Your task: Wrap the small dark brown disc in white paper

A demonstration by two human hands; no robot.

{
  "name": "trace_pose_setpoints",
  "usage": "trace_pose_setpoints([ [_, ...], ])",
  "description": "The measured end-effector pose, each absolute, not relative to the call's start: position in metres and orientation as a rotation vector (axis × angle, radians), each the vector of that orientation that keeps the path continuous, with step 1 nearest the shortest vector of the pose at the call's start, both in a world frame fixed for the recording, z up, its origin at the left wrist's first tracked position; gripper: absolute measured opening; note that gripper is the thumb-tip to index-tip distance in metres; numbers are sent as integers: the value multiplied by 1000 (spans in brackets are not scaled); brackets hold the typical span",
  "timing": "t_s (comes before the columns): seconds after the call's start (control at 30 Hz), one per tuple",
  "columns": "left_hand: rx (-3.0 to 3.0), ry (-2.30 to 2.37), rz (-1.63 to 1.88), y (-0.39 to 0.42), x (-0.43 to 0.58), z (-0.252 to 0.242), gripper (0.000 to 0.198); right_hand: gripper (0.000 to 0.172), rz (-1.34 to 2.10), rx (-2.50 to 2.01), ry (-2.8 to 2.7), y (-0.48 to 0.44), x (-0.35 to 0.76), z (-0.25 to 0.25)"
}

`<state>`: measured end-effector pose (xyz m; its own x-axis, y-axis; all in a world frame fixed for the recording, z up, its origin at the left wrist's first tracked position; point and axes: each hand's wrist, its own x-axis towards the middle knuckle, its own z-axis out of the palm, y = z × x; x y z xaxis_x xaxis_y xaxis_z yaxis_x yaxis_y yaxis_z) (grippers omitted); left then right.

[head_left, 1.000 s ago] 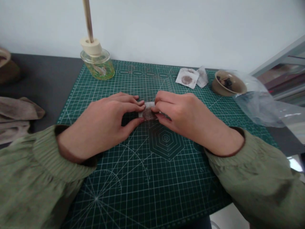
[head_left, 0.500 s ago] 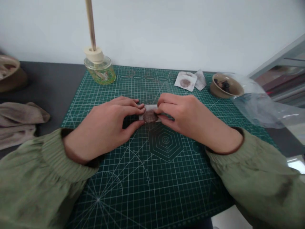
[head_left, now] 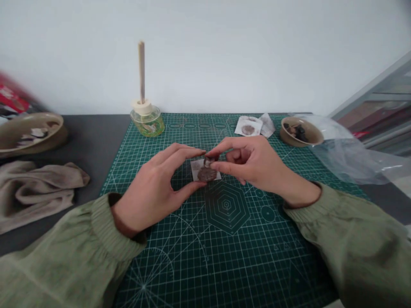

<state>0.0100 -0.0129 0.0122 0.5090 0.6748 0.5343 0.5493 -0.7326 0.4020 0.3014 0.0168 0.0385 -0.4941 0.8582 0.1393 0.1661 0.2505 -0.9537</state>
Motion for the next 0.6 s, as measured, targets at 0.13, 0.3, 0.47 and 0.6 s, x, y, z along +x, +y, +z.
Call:
trace_pose_setpoints([
  [0.13, 2506, 1005, 1215, -21, 12, 24, 14, 39, 1585, -841, -1582, 11, 287, 30],
  [0.3, 2459, 901, 1257, -23, 13, 25, 10, 37, 1694, -787, -1513, 7, 288, 28],
  [0.47, 2449, 903, 1323, -24, 15, 22, 13, 34, 1659, -679, -1539, 5, 292, 28],
  [0.6, 2441, 900, 1345, -24, 14, 21, 12, 33, 1646, -616, -1566, 5, 292, 29],
])
